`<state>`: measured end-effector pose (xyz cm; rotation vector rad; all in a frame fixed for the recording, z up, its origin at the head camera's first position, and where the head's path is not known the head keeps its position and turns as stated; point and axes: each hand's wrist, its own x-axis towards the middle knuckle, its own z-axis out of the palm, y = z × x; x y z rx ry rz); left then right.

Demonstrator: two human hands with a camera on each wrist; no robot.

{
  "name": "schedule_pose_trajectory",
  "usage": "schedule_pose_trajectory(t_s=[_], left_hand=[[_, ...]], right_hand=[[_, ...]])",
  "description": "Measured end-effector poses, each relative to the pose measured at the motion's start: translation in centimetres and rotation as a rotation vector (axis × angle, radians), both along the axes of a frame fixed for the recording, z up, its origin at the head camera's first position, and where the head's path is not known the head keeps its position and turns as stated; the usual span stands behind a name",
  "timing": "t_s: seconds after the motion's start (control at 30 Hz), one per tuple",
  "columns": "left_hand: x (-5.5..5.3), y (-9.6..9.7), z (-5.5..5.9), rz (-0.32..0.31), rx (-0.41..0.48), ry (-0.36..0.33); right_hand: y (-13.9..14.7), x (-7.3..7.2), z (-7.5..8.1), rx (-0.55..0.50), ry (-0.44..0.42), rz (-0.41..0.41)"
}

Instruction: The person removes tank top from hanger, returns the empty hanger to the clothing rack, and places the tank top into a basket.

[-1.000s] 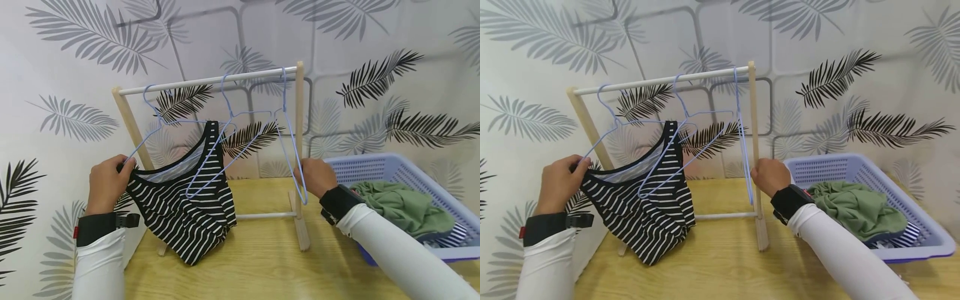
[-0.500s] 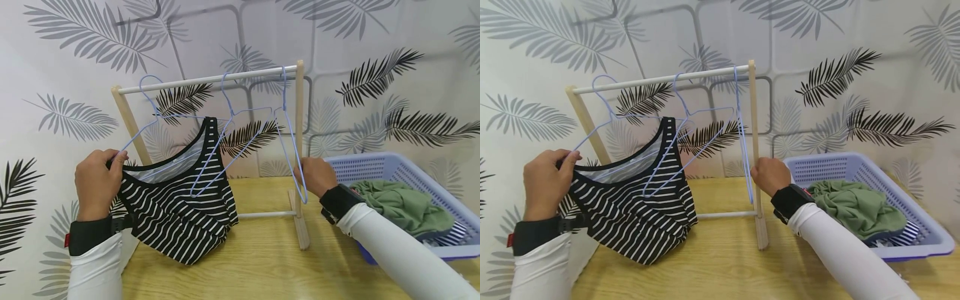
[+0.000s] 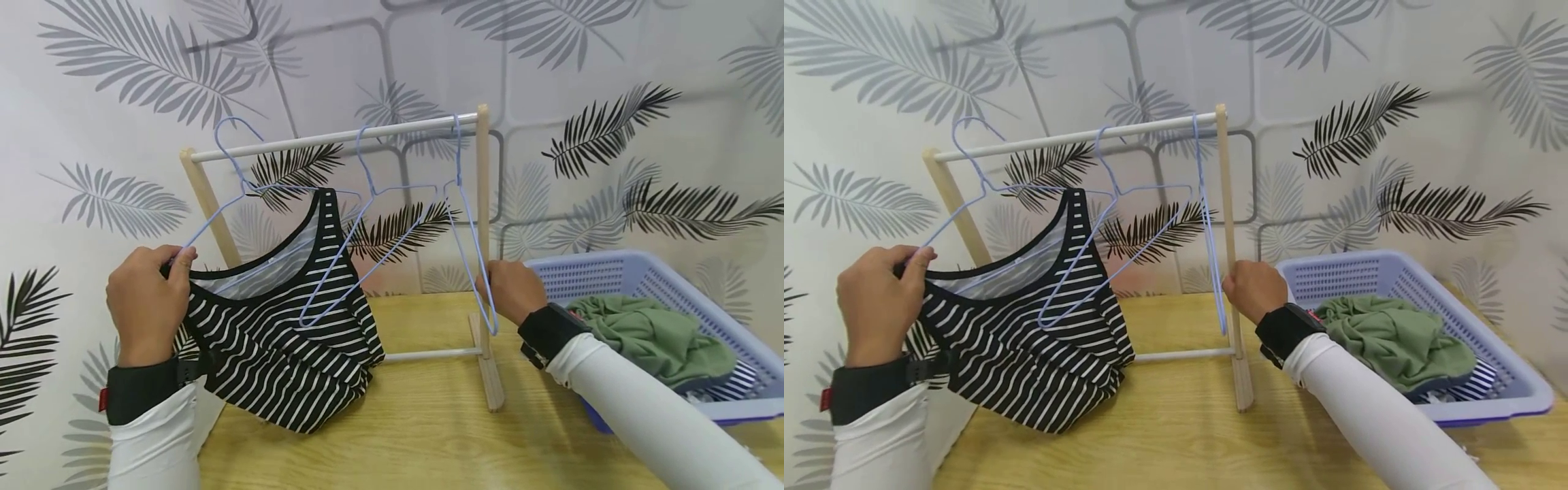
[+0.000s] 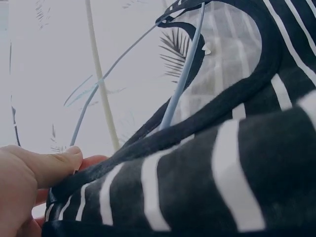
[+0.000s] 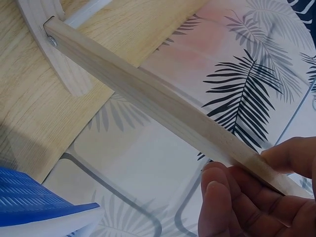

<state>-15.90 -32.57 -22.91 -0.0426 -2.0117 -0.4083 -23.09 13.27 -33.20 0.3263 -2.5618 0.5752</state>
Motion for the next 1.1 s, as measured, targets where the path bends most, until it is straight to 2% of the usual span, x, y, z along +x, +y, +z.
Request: schedule_pose_trajectory(t_s=[0.33, 0.6, 0.8, 1.1], left_hand=[[4.2, -1.0, -0.2, 0.018, -0.029, -0.034], [7.5, -0.2, 0.5, -0.010, -0.061, -0.039], [10.3, 0.3, 0.9, 0.018, -0.072, -0.031], [13.4, 0.0, 0.8, -0.094, 0.005, 0.046]], right_hand=[[0.0, -0.1, -0.4, 0.017, 0.009, 0.008], [0.2, -0.2, -0.3, 0.018, -0.012, 0.011], [0.3, -0.1, -0.1, 0.018, -0.047, 0.027], [0.4, 0.0, 0.0, 0.026, -0.061, 0.021]])
